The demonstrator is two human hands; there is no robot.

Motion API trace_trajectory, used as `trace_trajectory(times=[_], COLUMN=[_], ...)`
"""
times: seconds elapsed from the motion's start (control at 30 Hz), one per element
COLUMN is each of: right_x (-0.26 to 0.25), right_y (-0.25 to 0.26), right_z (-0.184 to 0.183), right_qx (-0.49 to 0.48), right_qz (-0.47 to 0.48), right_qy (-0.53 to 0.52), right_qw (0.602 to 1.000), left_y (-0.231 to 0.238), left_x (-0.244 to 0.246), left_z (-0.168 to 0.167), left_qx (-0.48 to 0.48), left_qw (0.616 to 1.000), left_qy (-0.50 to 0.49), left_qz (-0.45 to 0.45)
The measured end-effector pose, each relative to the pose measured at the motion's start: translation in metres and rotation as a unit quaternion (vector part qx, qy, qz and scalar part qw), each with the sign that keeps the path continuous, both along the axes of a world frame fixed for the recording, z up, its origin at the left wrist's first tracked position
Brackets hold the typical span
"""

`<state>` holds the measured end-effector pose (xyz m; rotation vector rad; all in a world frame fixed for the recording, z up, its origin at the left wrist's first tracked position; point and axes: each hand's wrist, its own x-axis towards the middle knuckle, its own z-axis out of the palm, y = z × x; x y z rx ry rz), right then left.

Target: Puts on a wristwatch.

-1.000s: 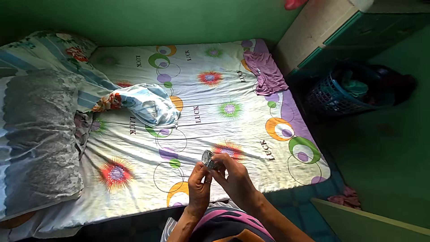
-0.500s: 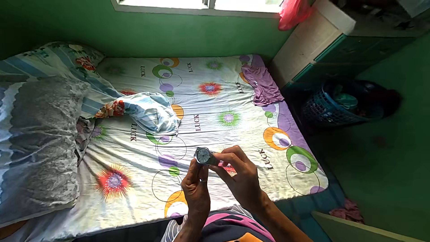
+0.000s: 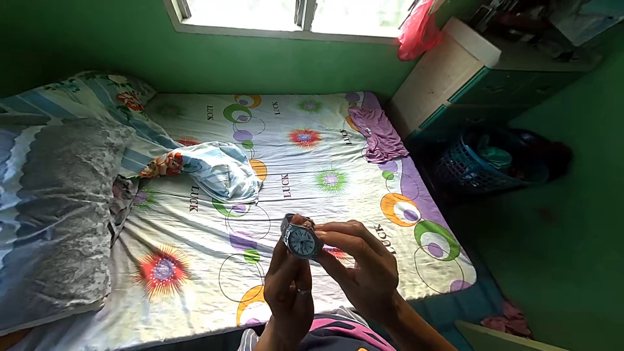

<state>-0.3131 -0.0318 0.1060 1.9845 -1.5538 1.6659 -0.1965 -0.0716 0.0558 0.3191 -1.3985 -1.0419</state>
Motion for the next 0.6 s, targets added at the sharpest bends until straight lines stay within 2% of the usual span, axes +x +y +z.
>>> trace_trajectory(times=[0.07,0.13,0.2,0.27,0.37,0.47,0.53,0.6], right_x=[0.002,0.005,0.008,0.009,0.000,-0.013,-0.014,-0.009], right_y=[0.002,0.004,0.007,0.011,0.017,0.014,0.012,0.012], right_z=[-0.004,-0.009,-0.013,-0.013,-0.008,-0.015,-0.020,-0.021], right_qx=[-0.004,-0.002,0.005,0.006,0.024,0.111,0.194,0.248], right_qz=[-0.007,-0.009,0.006,0.034,0.043,0.041,0.082,0.139], right_qy=[0.012,0.026,0.023,-0.022,-0.115,-0.185,-0.278,-0.383], right_qw=[1.000,1.000,1.000,0.999,0.992,0.976,0.937,0.879], left_y=[0.006,0.009,0.005,-0.003,-0.012,-0.014,-0.013,-0.012], left_x=[0.005,0.009,0.012,0.016,0.022,0.026,0.026,0.027], left_z=[0.003,0.014,0.024,0.024,0.013,0.004,0.002,0.001], left_qx=[0.122,0.280,0.366,0.392,0.432,0.449,0.461,0.473], left_qw=[0.986,0.930,0.875,0.831,0.732,0.669,0.645,0.629], left_qy=[0.058,0.152,0.207,0.247,0.335,0.374,0.386,0.390], left_qz=[-0.095,-0.183,-0.240,-0.309,-0.407,-0.459,-0.471,-0.478])
